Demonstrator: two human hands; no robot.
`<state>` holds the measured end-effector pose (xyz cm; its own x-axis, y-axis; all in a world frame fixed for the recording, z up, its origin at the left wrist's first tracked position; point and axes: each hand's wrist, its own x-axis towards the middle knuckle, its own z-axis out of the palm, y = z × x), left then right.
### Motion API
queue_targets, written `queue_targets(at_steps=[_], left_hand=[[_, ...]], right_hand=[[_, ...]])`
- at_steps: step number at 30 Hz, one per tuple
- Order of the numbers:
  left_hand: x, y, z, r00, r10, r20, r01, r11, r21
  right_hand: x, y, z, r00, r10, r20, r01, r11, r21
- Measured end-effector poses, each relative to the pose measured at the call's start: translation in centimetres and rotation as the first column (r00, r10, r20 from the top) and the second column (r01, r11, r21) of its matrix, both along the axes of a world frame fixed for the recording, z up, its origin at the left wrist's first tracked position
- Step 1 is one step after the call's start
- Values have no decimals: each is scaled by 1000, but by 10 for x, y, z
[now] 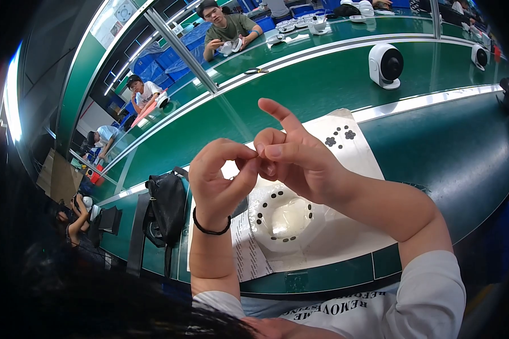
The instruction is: Manually inserting small components into a circular plastic light fixture base on an industrial assembly line.
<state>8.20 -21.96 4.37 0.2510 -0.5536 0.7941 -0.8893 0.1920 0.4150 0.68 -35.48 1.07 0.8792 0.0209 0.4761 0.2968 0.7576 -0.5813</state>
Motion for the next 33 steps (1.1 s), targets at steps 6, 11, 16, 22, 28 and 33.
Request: queue_targets(at_steps=[6,11,16,22,28,33], left_hand=[[1,-2,-2,1000,13,24,-13,1000,-26],[-1,-1,-1,997,50,57,-48,998,-29],[-2,-4,-1,992,87,91,-83,996,-44],[0,-3,-1,980,134,145,-131,991,-35],[4,-3,-2,981,141,131,-144,989,19],[3,-3,-2,984,138,113,-141,990,19]], right_hand=[[0,0,0,1000,-20,20,20,1000,-13],[1,1,0,999,-37,35,39,999,-32],[2,-2,-1,987,-134,85,145,978,-148],[5,-2,-3,992,-118,44,123,981,-149],[7,-2,-5,993,-113,15,114,982,-150],[8,-2,-7,997,-75,9,76,991,-110]])
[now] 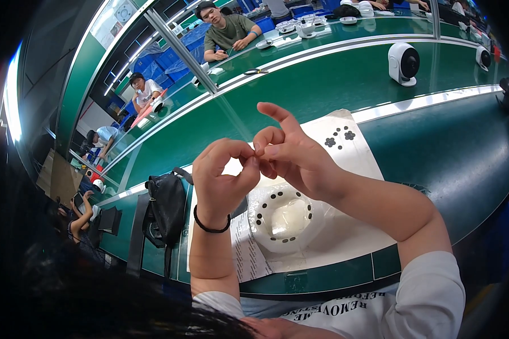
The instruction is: Manually inserting small components into a circular plastic light fixture base on an industrial assembly line.
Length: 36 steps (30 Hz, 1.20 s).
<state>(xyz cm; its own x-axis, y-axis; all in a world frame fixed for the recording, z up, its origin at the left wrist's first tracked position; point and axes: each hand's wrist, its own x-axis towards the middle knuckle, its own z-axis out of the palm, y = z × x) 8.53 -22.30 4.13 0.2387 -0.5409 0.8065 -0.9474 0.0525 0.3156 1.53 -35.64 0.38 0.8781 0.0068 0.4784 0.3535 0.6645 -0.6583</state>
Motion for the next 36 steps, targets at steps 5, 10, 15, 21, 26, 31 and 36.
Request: queue_targets(at_steps=[5,10,15,21,26,31,36], left_hand=[[-1,0,1,1000,3,-3,-3,1000,3],[0,2,0,998,-41,-57,40,999,-16],[2,5,0,990,-86,-110,84,996,-31],[2,2,0,988,-115,-102,110,993,-50],[1,-1,-1,999,-47,6,48,996,-82],[0,-2,0,998,-43,41,47,994,-102],[-1,-5,-2,996,-8,93,19,993,-118]], right_hand=[[1,0,-1,1000,3,-6,-2,999,41],[0,0,-3,998,32,51,-35,998,50],[0,1,-3,995,31,99,-31,999,7],[0,-2,-2,993,8,115,-9,1000,13],[1,-4,2,993,37,114,-47,995,86],[1,-4,1,996,67,60,-76,982,173],[-1,-3,0,997,62,40,-67,986,152]])
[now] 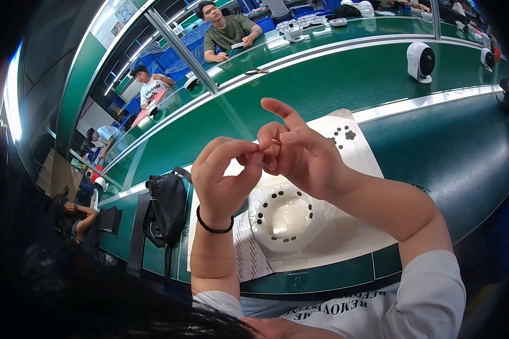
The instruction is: Manually inserting small components into a circular plastic light fixture base on an industrial assembly line.
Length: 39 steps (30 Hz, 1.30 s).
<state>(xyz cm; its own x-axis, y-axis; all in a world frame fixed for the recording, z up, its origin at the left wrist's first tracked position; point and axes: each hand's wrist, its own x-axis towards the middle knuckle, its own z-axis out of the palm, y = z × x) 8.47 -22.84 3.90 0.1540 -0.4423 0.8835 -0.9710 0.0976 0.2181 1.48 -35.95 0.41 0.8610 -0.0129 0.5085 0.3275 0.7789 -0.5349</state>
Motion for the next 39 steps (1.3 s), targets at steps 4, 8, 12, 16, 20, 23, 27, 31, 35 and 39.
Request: queue_targets(at_steps=[4,8,12,16,20,23,27,31,35,39], left_hand=[[0,1,0,999,25,38,-25,1000,-9],[0,0,0,999,23,44,-22,1000,-15],[0,2,1,998,33,47,-33,999,-1],[0,2,0,999,32,33,-32,1000,0],[-1,2,1,999,40,35,-40,999,-5],[-2,2,2,998,42,38,-42,999,5],[0,1,0,998,31,46,-31,1000,0],[-1,3,2,997,41,62,-41,999,7],[1,3,0,997,50,64,-51,999,14],[1,3,0,997,58,56,-59,998,8]], right_hand=[[0,1,1,1000,-6,0,6,1000,-9],[0,1,0,1000,-4,0,4,1000,-6],[-1,1,1,1000,-12,3,12,1000,-26],[-1,0,1,1000,-7,25,8,999,-42],[-1,0,1,1000,-18,17,19,998,-54],[-1,0,1,1000,-23,16,24,998,-58],[-1,-2,1,999,-31,19,32,996,-78],[0,-2,1,997,-57,51,63,992,-113],[0,-2,2,996,-75,48,80,987,-136],[0,1,0,996,-92,19,94,987,-131]])
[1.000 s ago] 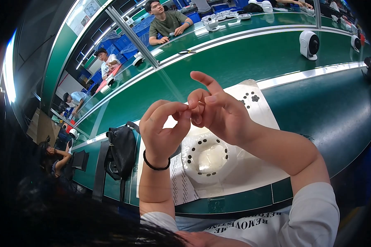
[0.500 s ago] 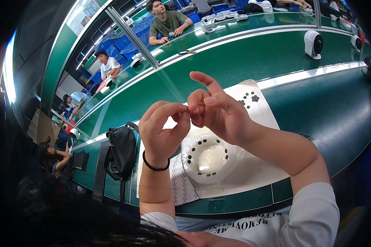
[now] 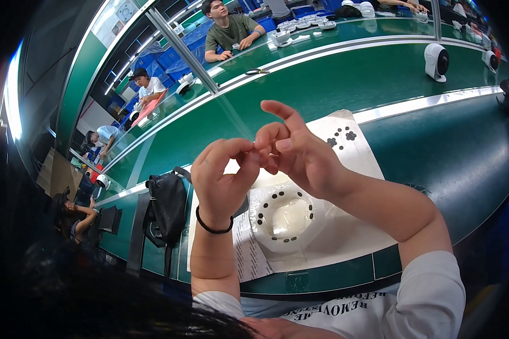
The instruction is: Manually inserting small components into a circular plastic light fixture base on an industrial assembly line.
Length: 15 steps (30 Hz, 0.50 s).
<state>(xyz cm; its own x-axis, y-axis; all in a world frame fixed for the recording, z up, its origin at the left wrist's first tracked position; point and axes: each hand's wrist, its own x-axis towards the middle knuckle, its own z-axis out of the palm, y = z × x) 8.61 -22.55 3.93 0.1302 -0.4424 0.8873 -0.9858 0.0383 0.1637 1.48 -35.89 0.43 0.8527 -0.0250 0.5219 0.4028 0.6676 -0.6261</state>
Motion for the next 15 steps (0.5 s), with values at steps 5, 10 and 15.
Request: queue_targets(at_steps=[5,10,15], left_hand=[[-1,4,4,995,-43,-91,47,998,38],[-1,6,5,992,-46,-120,54,996,66],[-1,6,4,991,-48,-127,56,997,56]], right_hand=[[-1,3,0,999,25,-25,-25,1000,7],[-2,3,-1,999,34,-27,-34,999,-10],[-2,4,-2,999,49,-20,-49,999,-2]])
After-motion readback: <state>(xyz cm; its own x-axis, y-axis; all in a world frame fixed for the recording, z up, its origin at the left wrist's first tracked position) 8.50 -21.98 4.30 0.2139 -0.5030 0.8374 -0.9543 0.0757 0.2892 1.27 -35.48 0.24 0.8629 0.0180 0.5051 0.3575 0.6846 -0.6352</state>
